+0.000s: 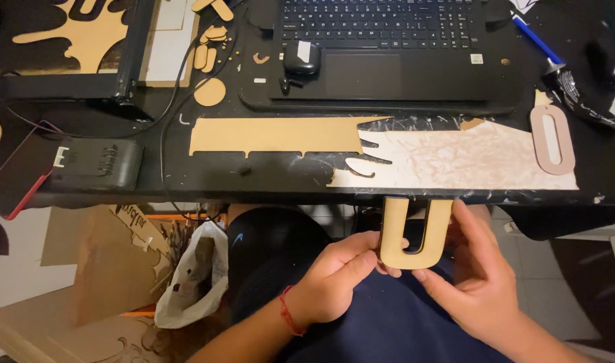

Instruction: Sanding the edges of a laser-cut wooden piece and inspecting the finish at a workbench.

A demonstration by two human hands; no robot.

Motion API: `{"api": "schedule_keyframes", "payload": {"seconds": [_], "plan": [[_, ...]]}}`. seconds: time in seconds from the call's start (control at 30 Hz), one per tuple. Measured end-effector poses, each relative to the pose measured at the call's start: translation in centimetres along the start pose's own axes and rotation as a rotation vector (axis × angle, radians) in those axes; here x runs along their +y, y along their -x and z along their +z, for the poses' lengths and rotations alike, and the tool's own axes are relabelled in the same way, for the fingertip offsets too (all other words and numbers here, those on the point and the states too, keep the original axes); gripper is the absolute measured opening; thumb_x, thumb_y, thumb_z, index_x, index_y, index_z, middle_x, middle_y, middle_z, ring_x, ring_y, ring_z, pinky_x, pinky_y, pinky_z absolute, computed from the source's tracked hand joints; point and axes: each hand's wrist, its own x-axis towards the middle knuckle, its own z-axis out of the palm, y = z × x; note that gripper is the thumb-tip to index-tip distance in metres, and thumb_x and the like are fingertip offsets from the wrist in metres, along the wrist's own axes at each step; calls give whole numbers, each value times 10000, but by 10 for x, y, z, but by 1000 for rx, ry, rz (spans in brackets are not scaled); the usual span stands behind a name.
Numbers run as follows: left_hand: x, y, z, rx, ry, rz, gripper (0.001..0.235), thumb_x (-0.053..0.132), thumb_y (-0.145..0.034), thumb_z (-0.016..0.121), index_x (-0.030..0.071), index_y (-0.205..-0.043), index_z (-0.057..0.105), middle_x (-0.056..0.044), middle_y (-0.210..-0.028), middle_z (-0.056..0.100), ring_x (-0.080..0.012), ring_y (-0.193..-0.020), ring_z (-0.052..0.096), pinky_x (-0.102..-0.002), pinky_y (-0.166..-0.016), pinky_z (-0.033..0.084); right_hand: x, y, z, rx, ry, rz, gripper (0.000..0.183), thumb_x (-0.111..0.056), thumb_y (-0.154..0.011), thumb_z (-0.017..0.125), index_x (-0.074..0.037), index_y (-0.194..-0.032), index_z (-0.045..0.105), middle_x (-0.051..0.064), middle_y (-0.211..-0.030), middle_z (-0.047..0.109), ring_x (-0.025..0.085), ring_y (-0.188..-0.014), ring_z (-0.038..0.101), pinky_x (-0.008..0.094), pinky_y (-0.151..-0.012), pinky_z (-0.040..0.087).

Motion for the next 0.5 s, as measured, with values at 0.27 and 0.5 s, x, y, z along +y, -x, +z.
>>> {"api": "schedule_keyframes", "payload": {"seconds": [0.27, 0.5], "plan": [[18, -5, 10, 241, -509, 82, 126, 180, -927, 586, 91, -945, 673, -4, -821, 651, -141, -759, 583, -297, -713, 458, 21, 20, -4, 44, 288, -106, 907, -132, -724, 798, 55, -1491, 351, 212, -1315, 492, 257, -1175, 562, 369, -1026, 496], [16, -2, 15, 276, -577, 215, 89, 176, -927, 655, 100, -965, 682, -11, -890, 691, -165, -802, 648, -288, -753, 512, 13, 24, -15, 231, -115, 174, 685, -117, -753, 698, 92, -1376, 507, 207, -1184, 659, 234, -1047, 655, 361, -981, 552]]}}
